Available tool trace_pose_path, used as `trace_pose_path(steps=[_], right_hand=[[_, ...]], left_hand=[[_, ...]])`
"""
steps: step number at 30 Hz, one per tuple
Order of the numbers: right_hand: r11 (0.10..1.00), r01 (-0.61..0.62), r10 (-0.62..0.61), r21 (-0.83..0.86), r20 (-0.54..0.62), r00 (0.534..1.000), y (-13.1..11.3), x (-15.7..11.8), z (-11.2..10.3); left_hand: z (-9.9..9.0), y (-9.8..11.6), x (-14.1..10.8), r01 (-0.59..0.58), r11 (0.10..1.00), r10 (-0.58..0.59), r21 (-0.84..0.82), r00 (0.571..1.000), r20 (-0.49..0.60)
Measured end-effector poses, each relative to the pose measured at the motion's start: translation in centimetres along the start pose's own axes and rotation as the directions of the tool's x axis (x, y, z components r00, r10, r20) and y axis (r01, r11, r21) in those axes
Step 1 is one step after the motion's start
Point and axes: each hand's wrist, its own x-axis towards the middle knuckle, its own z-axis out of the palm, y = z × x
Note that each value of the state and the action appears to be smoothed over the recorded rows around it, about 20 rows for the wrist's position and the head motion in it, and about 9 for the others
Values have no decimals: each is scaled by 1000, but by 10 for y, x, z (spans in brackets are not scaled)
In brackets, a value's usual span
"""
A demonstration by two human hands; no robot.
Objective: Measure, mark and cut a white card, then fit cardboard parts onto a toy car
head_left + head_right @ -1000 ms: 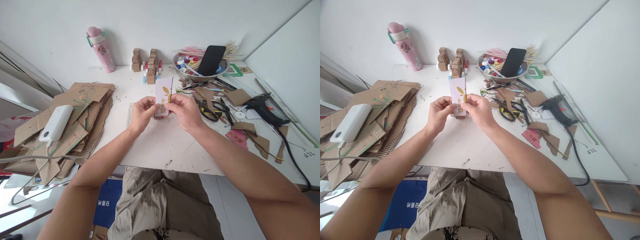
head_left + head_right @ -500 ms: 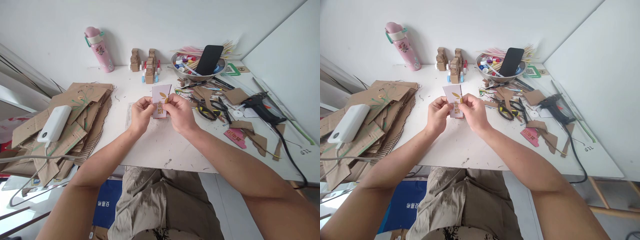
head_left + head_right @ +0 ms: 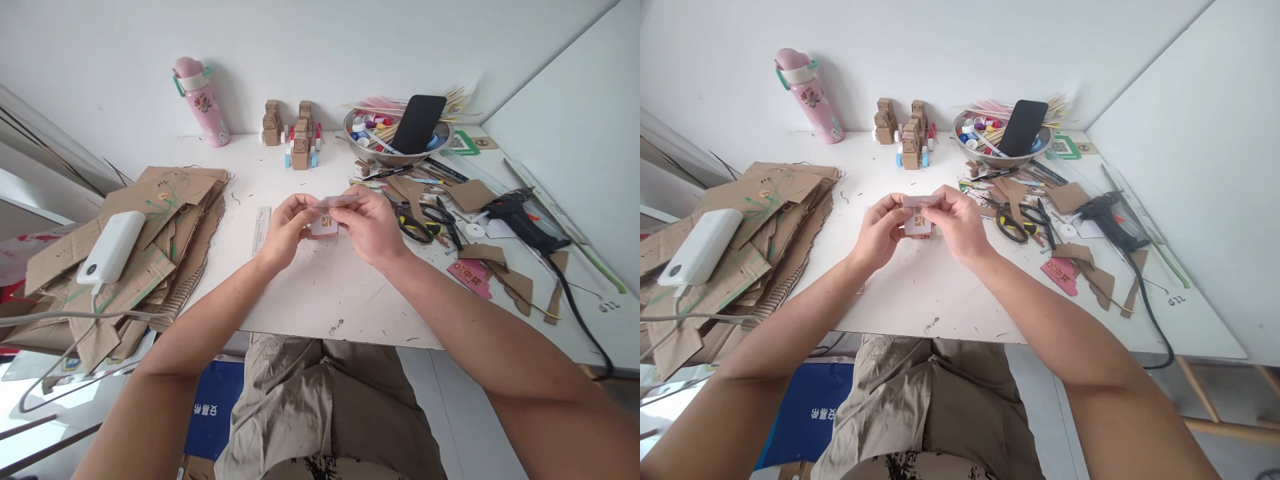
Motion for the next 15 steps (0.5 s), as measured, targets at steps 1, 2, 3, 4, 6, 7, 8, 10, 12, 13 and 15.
trace_pose_path(steps=[1, 2, 3, 4, 6, 7, 8, 10, 12, 13, 15], right_hand=[[997, 45, -45, -55, 4, 999, -2, -1, -3], [989, 94, -93, -113, 8, 996, -4, -1, -7], [975, 141, -141, -169, 15, 990, -6, -2, -10], [958, 185, -185, -219, 23, 983, -8, -3, -14], [919, 262, -259, -293, 49, 965, -11, -4, -19], [900, 298, -292, -319, 68, 954, -11, -5, -20], [879, 334, -323, -339, 90, 942, -12, -6, -21], [842, 388, -368, -376, 125, 921, -12, -6, -21], [821, 390, -363, -417, 145, 920, -13, -4, -23], [822, 368, -335, -434, 152, 930, -14, -3, -25], [842, 298, -242, -449, 180, 954, -18, 0, -32]], left_hand=[[-1, 0, -1, 32, 999, -31, -5, 998, 51], [-1, 1, -1, 66, 998, -64, -13, 992, 110], [-1, 1, -2, 102, 995, -97, -20, 980, 175], [0, 2, -3, 134, 991, -125, -21, 963, 237], [1, 3, -4, 167, 986, -160, 5, 932, 325], [1, 3, -5, 162, 986, -162, 30, 924, 347], [2, 4, -5, 142, 988, -154, 60, 922, 356], [3, 5, -5, 73, 990, -111, 120, 931, 348], [4, 6, -5, 3, 984, -61, 175, 943, 326], [4, 6, -5, -24, 979, -42, 202, 948, 315], [5, 8, -5, -61, 966, -17, 251, 955, 296]])
